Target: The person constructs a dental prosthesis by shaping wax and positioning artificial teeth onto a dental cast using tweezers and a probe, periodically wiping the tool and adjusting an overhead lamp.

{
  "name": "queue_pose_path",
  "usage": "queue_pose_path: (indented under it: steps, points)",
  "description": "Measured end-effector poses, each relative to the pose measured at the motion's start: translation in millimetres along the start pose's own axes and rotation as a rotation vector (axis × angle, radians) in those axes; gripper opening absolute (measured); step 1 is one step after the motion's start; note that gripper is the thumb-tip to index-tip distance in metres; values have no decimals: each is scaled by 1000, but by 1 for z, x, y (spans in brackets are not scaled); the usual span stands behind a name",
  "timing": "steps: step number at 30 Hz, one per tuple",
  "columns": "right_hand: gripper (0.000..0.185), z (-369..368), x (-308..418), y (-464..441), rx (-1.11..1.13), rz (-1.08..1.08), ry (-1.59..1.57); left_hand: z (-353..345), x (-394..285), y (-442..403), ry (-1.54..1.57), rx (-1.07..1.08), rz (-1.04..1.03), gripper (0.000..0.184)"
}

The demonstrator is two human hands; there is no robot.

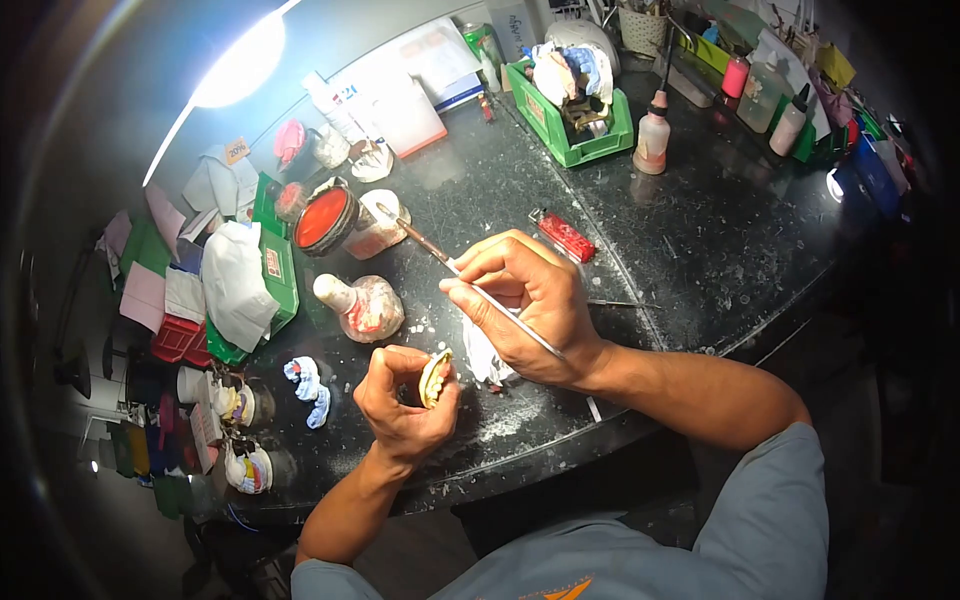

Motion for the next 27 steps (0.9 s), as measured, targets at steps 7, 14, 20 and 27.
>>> queue_pose_path:
  steps: [7, 14, 20, 27]
  points:
    - [15, 1, 0, 3, 57, 8, 115, 0, 6, -1, 79, 2, 19, 33]
    - [16, 1, 1, 5, 84, -56, 136, 3, 8, 0, 91, 75, 79, 34]
    - [19, 1, 10, 1, 173, 33, 197, 6, 2, -2, 286, 189, 357, 31]
    - [18, 1, 16, 4, 218, 105, 251, 6, -2, -5, 650, 235, 611, 24]
Point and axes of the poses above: each hand's wrist, its own y-axis away from the middle knuckle, its own z-axis out of the back of the hand, x = y × z, the point moved 1 cm from there along -y, towards the middle knuckle, and after that the axes turned 9 degrees about -y, right-handed, at the moved point
